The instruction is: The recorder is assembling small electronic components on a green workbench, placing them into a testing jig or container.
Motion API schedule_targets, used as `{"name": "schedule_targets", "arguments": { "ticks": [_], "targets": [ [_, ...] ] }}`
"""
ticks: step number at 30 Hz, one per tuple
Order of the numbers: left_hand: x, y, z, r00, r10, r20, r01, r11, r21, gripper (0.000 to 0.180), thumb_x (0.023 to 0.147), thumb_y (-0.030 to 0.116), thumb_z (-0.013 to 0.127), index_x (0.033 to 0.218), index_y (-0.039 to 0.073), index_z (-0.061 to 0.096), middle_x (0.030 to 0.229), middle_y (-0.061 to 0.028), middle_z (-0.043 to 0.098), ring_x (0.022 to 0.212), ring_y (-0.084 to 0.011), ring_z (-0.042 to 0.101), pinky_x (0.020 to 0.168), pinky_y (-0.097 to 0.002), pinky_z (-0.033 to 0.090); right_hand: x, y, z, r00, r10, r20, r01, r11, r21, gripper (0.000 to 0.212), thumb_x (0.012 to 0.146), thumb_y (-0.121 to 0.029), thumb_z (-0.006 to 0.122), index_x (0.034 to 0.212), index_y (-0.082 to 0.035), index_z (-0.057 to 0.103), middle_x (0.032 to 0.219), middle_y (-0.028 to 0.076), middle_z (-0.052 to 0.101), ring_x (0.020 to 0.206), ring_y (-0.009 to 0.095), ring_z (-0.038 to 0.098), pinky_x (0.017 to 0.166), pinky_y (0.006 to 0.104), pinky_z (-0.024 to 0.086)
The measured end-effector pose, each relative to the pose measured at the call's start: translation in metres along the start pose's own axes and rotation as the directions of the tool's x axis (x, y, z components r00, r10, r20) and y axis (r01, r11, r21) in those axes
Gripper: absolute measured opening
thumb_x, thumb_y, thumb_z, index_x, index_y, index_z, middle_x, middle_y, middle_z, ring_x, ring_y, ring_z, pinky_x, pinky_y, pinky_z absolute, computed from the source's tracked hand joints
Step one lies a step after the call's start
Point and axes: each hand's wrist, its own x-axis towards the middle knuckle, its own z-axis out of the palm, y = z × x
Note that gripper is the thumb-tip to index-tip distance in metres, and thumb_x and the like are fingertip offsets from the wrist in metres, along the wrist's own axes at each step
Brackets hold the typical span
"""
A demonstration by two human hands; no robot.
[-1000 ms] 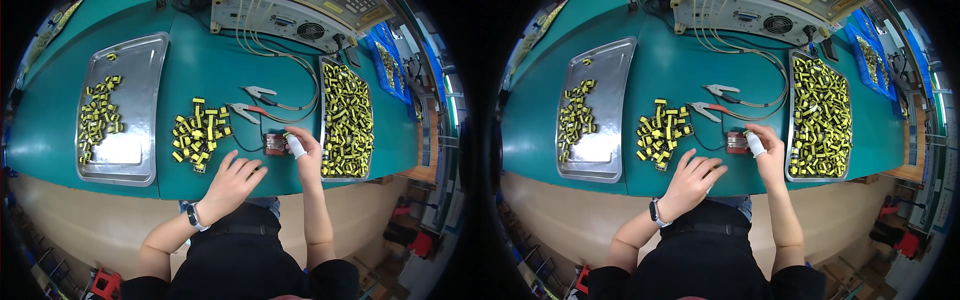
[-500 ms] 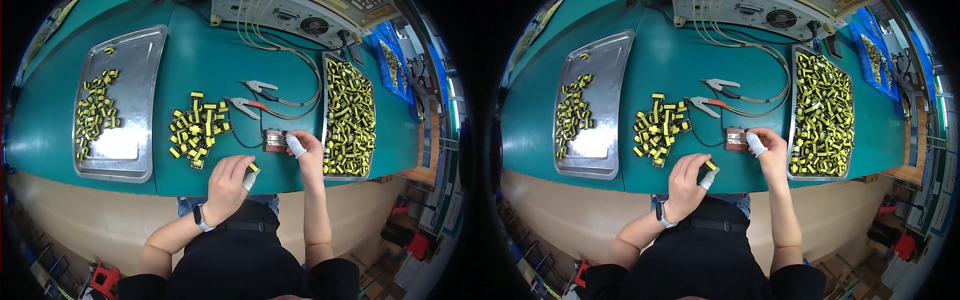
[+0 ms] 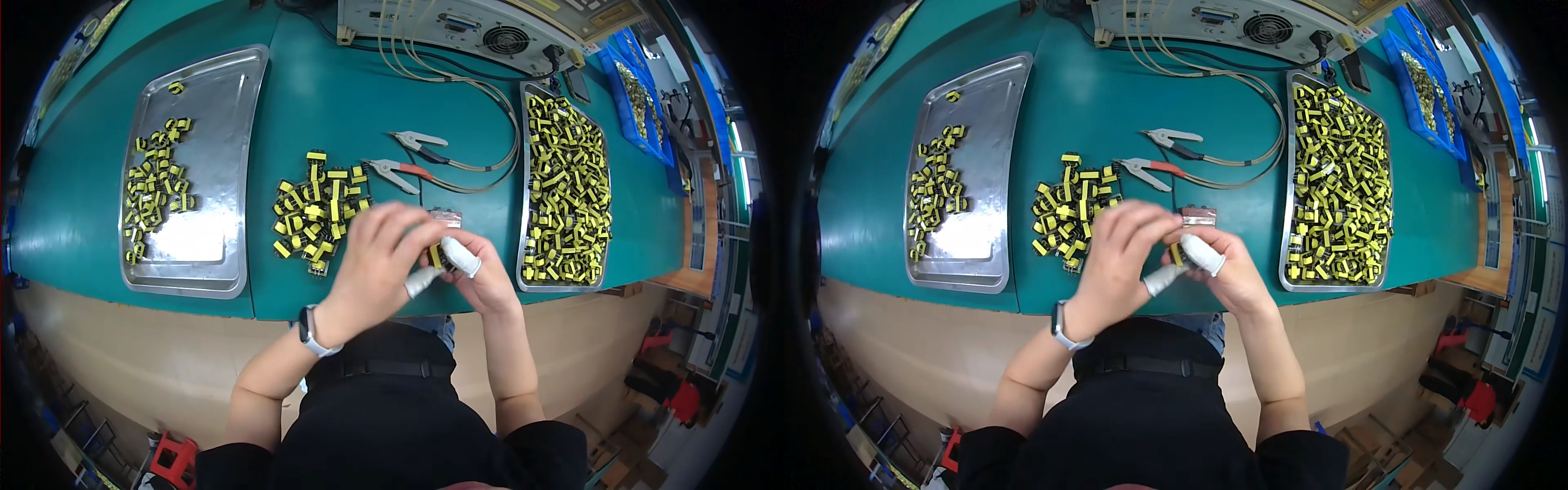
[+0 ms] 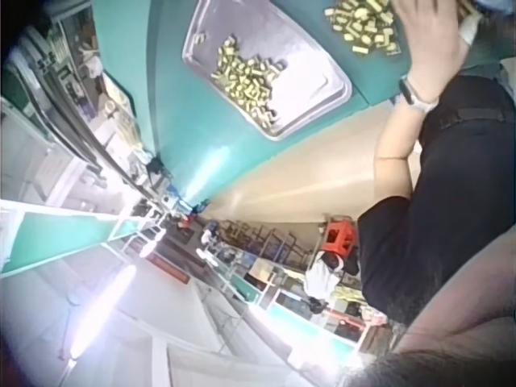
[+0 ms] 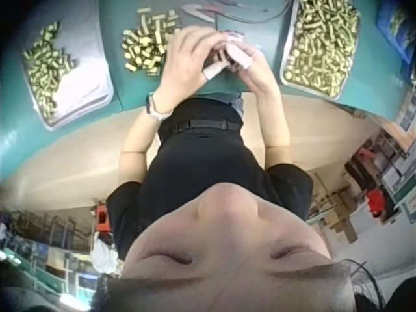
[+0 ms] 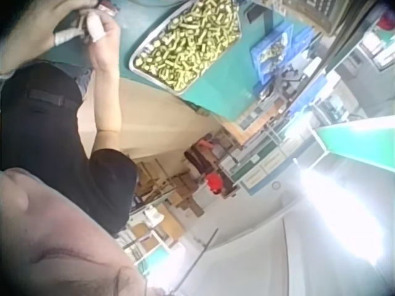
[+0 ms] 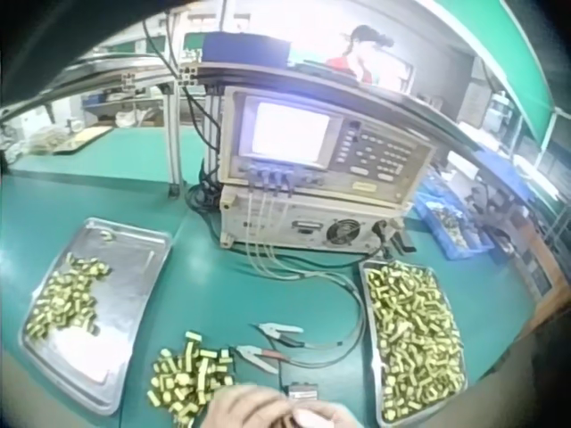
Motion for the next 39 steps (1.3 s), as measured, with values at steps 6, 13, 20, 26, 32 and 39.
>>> {"name": "schedule_targets", "arguments": {
  "ticks": [6, 13, 20, 26, 32, 39],
  "targets": [
    [0.017, -0.029, -0.023, 0.967, -0.204, 0.152, 0.096, 0.847, 0.523, 0.064, 0.076, -0.003, 0.069, 0.139, 0.008, 0.057, 0.147, -0.0175, 0.051, 0.142, -0.0394, 0.041, 0.119, -0.0546, 0.032, 0.005, -0.003, -0.019, 0.807, -0.577, -0.122, 0.261, 0.535, -0.804, 0.014, 0.095, 0.002, 0.067, 0.109, 0.004, 0.067, 0.115, 0.01, 0.071, 0.104, 0.019, 0.067, 0.093, 0.0333, 0.052],
    [0.008, -0.035, -0.033, 0.961, -0.184, 0.208, 0.05, 0.851, 0.523, 0.045, 0.075, -0.008, 0.065, 0.117, 0.006, 0.066, 0.138, -0.0101, 0.058, 0.135, -0.034, 0.049, 0.12, -0.0548, 0.031, 0.002, 0.008, -0.026, 0.712, -0.672, 0.202, 0.29, 0.02, -0.957, 0.024, 0.079, 0.012, 0.07, 0.098, -0.001, 0.07, 0.114, 0.013, 0.07, 0.106, 0.032, 0.067, 0.089, 0.0383, 0.056],
    [0.001, -0.017, -0.032, 0.957, -0.159, 0.244, 0.047, 0.911, 0.409, 0.02, 0.08, 0.009, 0.074, 0.099, 0.006, 0.066, 0.131, -0.0102, 0.06, 0.133, -0.032, 0.05, 0.118, -0.0657, 0.026, 0.002, 0.012, -0.026, 0.672, -0.728, 0.136, 0.377, 0.178, -0.909, 0.028, 0.089, 0.009, 0.064, 0.116, -0.001, 0.065, 0.117, 0.012, 0.065, 0.095, 0.026, 0.067, 0.08, 0.034, 0.055],
    [0.001, 0.0, -0.027, 0.976, -0.139, 0.17, 0.077, 0.941, 0.329, 0.028, 0.075, 0.021, 0.084, 0.096, 0.013, 0.068, 0.131, -0.0036, 0.062, 0.135, -0.03, 0.05, 0.119, -0.0647, 0.024, -0.007, 0.014, -0.002, 0.961, -0.221, -0.165, 0.221, 0.975, -0.019, 0.037, 0.112, -0.034, 0.041, 0.119, -0.002, 0.058, 0.11, 0.011, 0.061, 0.058, 0.012, 0.051, 0.046, 0.0221, 0.032],
    [0.0, 0.004, -0.015, 0.991, -0.077, 0.114, 0.049, 0.972, 0.23, 0.038, 0.075, 0.023, 0.084, 0.11, 0.016, 0.07, 0.133, -0.002, 0.062, 0.135, -0.0284, 0.051, 0.119, -0.0617, 0.023, -0.002, 0.02, 0.012, 0.994, -0.113, -0.012, 0.113, 0.974, 0.198, 0.023, 0.104, -0.024, 0.062, 0.116, -0.007, 0.052, 0.109, 0.01, 0.065, 0.062, 0.011, 0.054, 0.048, 0.0213, 0.037],
    [-0.004, -0.018, -0.022, 0.956, -0.276, 0.099, 0.174, 0.805, 0.567, 0.057, 0.083, 0.017, 0.076, 0.136, 0.007, 0.058, 0.139, -0.0086, 0.055, 0.132, -0.0313, 0.049, 0.115, -0.0672, 0.026, -0.001, -0.008, -0.007, 0.754, -0.657, -0.026, 0.226, 0.296, -0.928, 0.03, 0.076, 0.003, 0.085, 0.101, -0.002, 0.069, 0.109, 0.007, 0.066, 0.088, 0.016, 0.064, 0.068, 0.03, 0.051]
  ]
}}
